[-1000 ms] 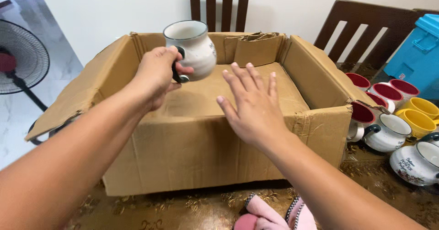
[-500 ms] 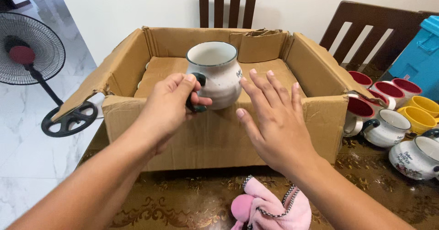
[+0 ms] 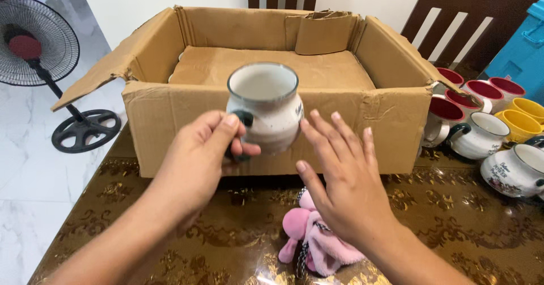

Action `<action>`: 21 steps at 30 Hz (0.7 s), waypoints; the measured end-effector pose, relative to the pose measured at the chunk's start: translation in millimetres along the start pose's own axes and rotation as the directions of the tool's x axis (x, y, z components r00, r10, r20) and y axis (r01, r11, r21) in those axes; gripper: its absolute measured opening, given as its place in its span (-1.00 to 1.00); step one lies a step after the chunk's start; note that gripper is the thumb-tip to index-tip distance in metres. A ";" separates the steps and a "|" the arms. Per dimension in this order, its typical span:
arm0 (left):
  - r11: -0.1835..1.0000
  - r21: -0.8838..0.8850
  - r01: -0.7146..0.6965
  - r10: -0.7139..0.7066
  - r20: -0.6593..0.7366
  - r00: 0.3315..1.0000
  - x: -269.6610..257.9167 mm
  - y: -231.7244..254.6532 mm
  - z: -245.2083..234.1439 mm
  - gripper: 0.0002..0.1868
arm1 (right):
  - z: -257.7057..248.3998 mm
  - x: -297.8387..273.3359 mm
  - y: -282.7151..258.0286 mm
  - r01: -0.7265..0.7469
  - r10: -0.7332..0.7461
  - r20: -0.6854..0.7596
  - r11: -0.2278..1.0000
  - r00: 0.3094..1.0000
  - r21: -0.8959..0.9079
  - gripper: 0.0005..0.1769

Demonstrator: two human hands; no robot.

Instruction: The person wipes several ceramic mugs with a pink cloth, handling them one at a time. They remove mugs from a cardboard box, wipe the exterior and interior, and place them on a table alongside other mugs.

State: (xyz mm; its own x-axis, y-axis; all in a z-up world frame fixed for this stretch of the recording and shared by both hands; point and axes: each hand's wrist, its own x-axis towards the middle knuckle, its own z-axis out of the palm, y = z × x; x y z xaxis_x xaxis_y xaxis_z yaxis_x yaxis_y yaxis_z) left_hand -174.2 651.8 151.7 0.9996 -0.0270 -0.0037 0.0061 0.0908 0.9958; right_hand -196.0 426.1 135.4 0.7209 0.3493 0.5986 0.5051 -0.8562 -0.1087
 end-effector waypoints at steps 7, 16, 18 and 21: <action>0.997 0.051 0.058 -0.058 -0.006 0.998 -29.9 -45.2 -2.1 -0.69 | 13.6 -43.1 -10.4 -0.009 0.009 0.070 1.000 0.997 0.007 -0.30; 0.986 0.163 0.043 -0.043 -0.005 0.999 -47.1 -89.6 -8.8 -0.65 | 36.1 -82.3 -20.4 -0.032 0.028 0.129 0.999 0.991 0.034 -0.31; 0.989 0.146 0.039 -0.040 0.008 0.999 -46.7 -98.8 -8.5 -0.64 | 41.5 -89.7 -21.6 -0.039 0.035 0.136 0.999 0.990 0.026 -0.31; 0.990 0.140 0.014 -0.018 0.028 0.999 -47.7 -113.5 -10.8 -0.64 | 50.2 -101.7 -22.1 -0.061 0.056 0.170 0.998 0.984 0.022 -0.30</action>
State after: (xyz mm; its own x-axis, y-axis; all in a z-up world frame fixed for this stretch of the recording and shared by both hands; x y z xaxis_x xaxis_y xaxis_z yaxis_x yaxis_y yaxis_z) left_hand -222.3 653.6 38.0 0.9982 -0.0566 -0.0189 0.0161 -0.0496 0.9986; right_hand -256.7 428.6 37.1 0.8183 0.3602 0.4480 0.4706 -0.8673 -0.1622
